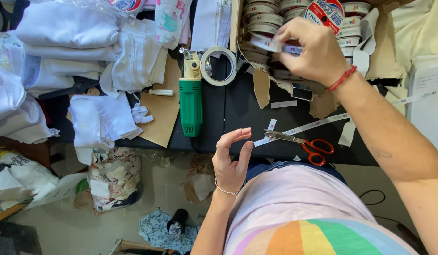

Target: The person writes in a notebook with a blue pen, then picks up a roll of rubber bands from a cardboard box. They unroll a length of the rubber band and use scissors to cut it into small pieces, repeating this process several times.

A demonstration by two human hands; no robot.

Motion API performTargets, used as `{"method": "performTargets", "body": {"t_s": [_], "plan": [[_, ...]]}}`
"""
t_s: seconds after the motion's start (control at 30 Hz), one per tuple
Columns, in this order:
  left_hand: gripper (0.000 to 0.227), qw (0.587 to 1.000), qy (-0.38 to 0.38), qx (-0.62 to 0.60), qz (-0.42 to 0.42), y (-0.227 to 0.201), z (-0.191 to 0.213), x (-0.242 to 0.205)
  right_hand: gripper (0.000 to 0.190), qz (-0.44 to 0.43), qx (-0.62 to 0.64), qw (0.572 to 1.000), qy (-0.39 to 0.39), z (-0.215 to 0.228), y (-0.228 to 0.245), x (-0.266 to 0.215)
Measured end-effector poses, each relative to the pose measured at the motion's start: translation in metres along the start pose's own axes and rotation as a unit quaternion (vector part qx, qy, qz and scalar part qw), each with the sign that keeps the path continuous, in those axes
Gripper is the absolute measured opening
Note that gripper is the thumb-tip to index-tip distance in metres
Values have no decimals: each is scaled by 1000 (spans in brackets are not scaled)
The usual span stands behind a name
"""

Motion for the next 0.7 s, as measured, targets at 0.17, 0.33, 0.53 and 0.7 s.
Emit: {"method": "performTargets", "body": {"t_s": [0.17, 0.33, 0.53, 0.7], "plan": [[21, 1000, 24, 2, -10, -3, -7, 6, 15, -48, 20, 994, 98, -32, -47, 1], [20, 998, 48, 10, -26, -5, -10, 9, 16, -20, -155, 988, 8, -39, -57, 4], [18, 998, 46, 20, -27, -4, -7, 9, 24, -27, -200, 978, 48, -54, -80, 5], [19, 998, 45, 18, -28, -6, -7, 9, 17, -7, -236, 971, 36, -56, -79, 3]]}}
Point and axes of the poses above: each hand's wrist, its own x-axis towards the middle knuckle, its own z-axis out of the back of the hand, y = z × x, the point moved 7 cm from there along x, towards the middle knuckle
